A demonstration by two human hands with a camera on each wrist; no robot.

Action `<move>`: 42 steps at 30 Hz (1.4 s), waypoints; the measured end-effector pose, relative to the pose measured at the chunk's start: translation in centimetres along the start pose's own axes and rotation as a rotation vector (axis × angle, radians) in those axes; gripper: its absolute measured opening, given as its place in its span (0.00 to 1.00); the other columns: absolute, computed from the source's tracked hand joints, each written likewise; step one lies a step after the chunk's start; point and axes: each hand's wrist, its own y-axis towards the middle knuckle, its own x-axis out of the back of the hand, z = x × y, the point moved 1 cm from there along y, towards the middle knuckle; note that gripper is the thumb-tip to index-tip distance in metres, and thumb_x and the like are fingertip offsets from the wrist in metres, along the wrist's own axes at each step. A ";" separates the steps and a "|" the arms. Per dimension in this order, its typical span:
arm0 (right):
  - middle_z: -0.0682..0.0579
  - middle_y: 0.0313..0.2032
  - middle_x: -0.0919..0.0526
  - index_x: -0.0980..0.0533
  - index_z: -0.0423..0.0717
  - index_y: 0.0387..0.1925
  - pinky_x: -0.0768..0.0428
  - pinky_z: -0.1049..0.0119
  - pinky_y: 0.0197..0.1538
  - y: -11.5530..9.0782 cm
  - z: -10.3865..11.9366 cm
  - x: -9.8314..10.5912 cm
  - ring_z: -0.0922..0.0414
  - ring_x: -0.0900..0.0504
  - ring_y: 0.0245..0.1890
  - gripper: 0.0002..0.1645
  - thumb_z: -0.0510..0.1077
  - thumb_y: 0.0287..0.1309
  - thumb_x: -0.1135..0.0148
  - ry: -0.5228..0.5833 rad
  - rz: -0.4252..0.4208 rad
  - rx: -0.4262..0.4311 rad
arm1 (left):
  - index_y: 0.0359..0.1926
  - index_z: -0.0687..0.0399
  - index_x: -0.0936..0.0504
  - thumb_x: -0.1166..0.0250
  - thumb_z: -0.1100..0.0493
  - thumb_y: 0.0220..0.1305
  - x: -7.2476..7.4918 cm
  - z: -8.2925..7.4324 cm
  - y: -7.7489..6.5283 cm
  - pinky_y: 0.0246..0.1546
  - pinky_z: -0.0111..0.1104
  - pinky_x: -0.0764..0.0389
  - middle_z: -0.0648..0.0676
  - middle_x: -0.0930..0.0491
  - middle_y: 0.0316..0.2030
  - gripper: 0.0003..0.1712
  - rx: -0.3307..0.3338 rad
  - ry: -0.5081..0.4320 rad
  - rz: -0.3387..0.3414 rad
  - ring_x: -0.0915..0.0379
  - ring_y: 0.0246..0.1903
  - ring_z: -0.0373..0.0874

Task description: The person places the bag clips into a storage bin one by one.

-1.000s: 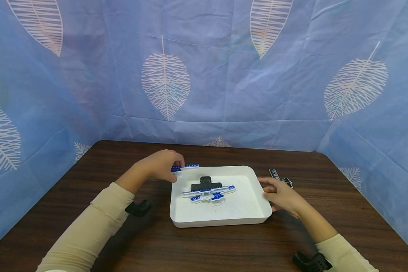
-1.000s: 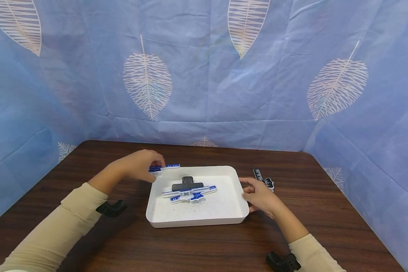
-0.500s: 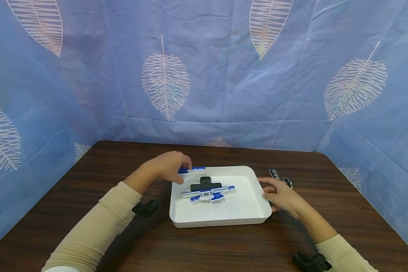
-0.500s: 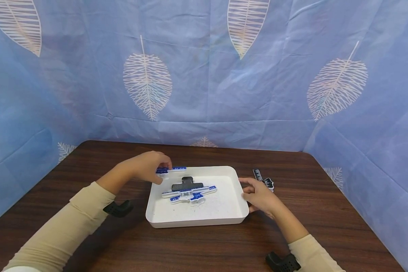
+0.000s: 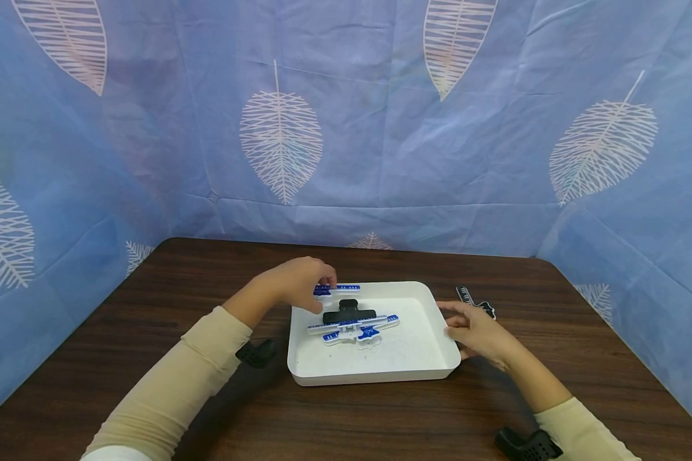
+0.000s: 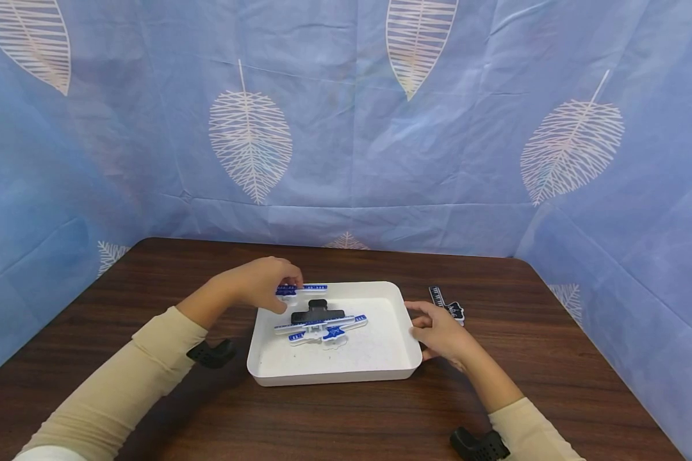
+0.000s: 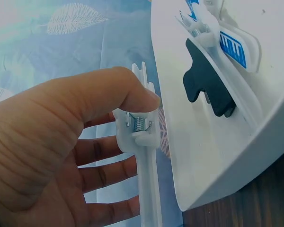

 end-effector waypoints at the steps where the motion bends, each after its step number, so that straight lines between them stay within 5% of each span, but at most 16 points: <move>1: 0.32 0.51 0.24 0.48 0.33 0.72 0.16 0.49 0.34 0.0 0.0 0.0 0.45 0.17 0.40 0.35 0.31 0.67 0.49 0.001 0.001 0.000 | 0.44 0.47 0.18 0.25 0.56 0.47 0.0 -0.1 0.0 0.46 0.37 0.22 0.47 0.21 0.41 0.20 -0.002 -0.001 0.002 0.27 0.41 0.42; 15: 0.31 0.51 0.24 0.49 0.33 0.72 0.16 0.48 0.35 0.0 -0.1 0.0 0.44 0.17 0.41 0.36 0.31 0.67 0.50 0.023 0.012 -0.003 | 0.45 0.46 0.18 0.26 0.56 0.49 -0.5 -1.1 1.5 0.49 0.37 0.22 0.48 0.20 0.44 0.19 -0.023 -0.025 0.037 0.26 0.45 0.43; 42: 0.31 0.52 0.25 0.47 0.35 0.72 0.16 0.48 0.35 -0.1 -0.1 0.0 0.45 0.17 0.40 0.35 0.31 0.67 0.49 0.007 0.004 -0.001 | 0.43 0.42 0.21 0.24 0.53 0.49 -2.7 -3.9 5.7 0.45 0.33 0.22 0.44 0.22 0.39 0.20 -0.084 -0.015 0.133 0.28 0.38 0.39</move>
